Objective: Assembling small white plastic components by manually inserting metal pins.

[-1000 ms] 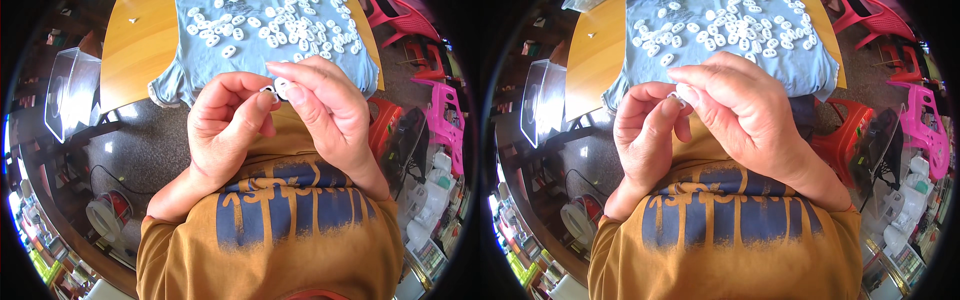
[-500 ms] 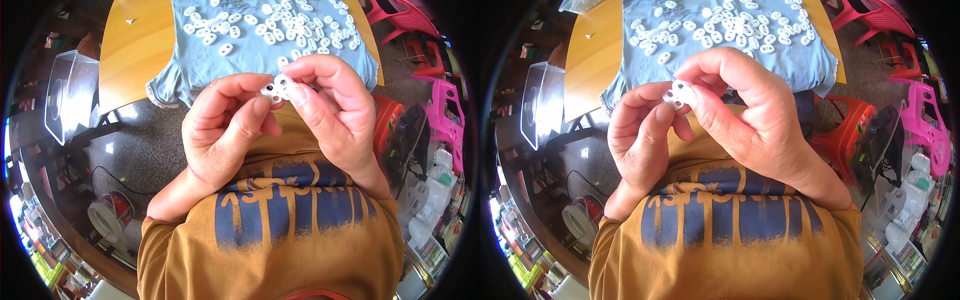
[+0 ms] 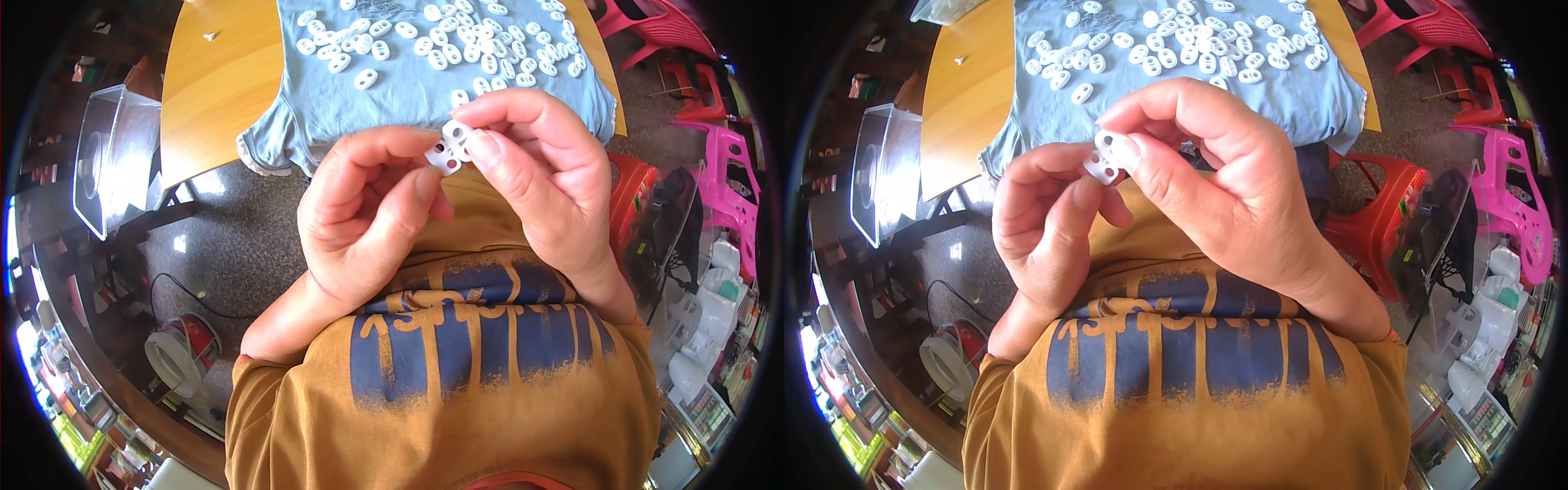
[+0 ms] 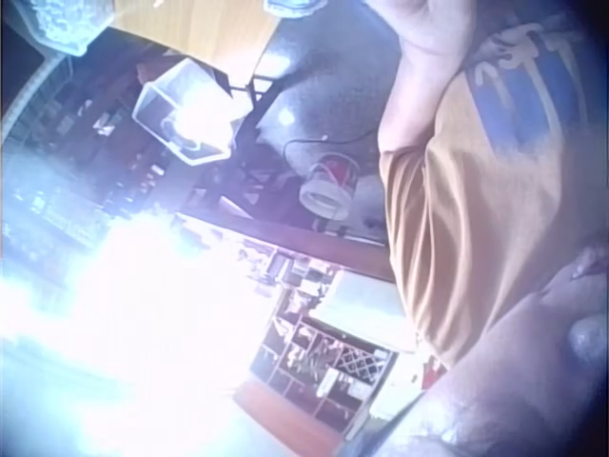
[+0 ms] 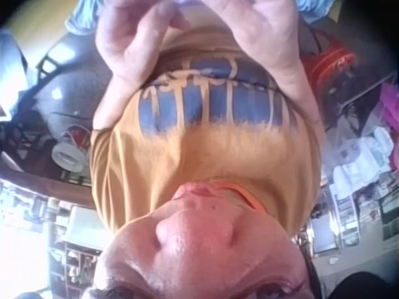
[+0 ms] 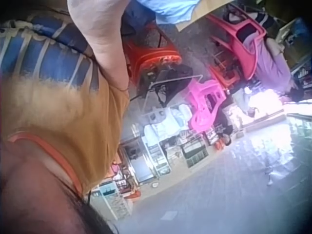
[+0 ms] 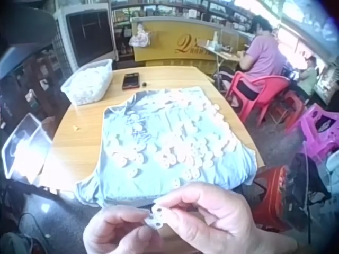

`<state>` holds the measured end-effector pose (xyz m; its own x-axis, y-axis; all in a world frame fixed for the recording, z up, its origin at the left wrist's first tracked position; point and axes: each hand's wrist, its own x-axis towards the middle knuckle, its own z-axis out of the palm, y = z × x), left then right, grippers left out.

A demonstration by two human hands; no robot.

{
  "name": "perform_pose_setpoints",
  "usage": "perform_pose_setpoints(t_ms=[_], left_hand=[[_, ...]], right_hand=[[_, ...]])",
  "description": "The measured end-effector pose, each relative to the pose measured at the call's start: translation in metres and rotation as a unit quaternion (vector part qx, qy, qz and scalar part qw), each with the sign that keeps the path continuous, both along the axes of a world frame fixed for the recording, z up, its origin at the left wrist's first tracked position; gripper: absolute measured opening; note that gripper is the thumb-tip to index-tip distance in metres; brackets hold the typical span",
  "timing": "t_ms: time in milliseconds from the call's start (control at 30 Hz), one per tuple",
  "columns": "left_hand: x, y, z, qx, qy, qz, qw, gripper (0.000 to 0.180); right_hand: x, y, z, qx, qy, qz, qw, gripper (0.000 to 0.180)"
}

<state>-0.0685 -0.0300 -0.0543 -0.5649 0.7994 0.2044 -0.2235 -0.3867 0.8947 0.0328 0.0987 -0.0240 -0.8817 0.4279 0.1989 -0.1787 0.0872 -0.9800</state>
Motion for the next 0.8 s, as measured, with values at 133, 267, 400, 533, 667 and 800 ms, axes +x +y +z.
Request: perform_pose_setpoints(t_ms=[133,267,400,533,667,800], left_hand=[[0.002,0.001,0.003,-0.056,0.121,0.063,0.989,0.028],[-0.002,0.004,-0.002,-0.055,0.354,0.154,0.921,0.031],[-0.013,0.004,-0.003,-0.035,0.458,0.146,0.876,0.033],[-0.025,0.013,-0.013,0.084,0.578,0.23,0.778,0.03],[-0.032,0.016,-0.018,0.127,0.619,0.247,0.735,0.027],[-0.035,0.01,-0.01,0.094,0.652,0.226,0.718,0.024]], right_hand=[[-0.001,0.0,-0.001,-0.043,0.016,-0.003,0.999,0.017],[-0.001,0.0,0.002,-0.049,0.013,-0.008,0.999,0.017],[-0.001,-0.001,0.004,-0.062,-0.006,-0.006,0.998,0.017],[-0.002,-0.002,0.004,-0.094,-0.016,0.003,0.995,0.017],[-0.003,-0.002,0.007,-0.137,-0.021,0.009,0.99,0.017],[-0.003,-0.002,0.008,-0.142,-0.041,0.017,0.989,0.016]])
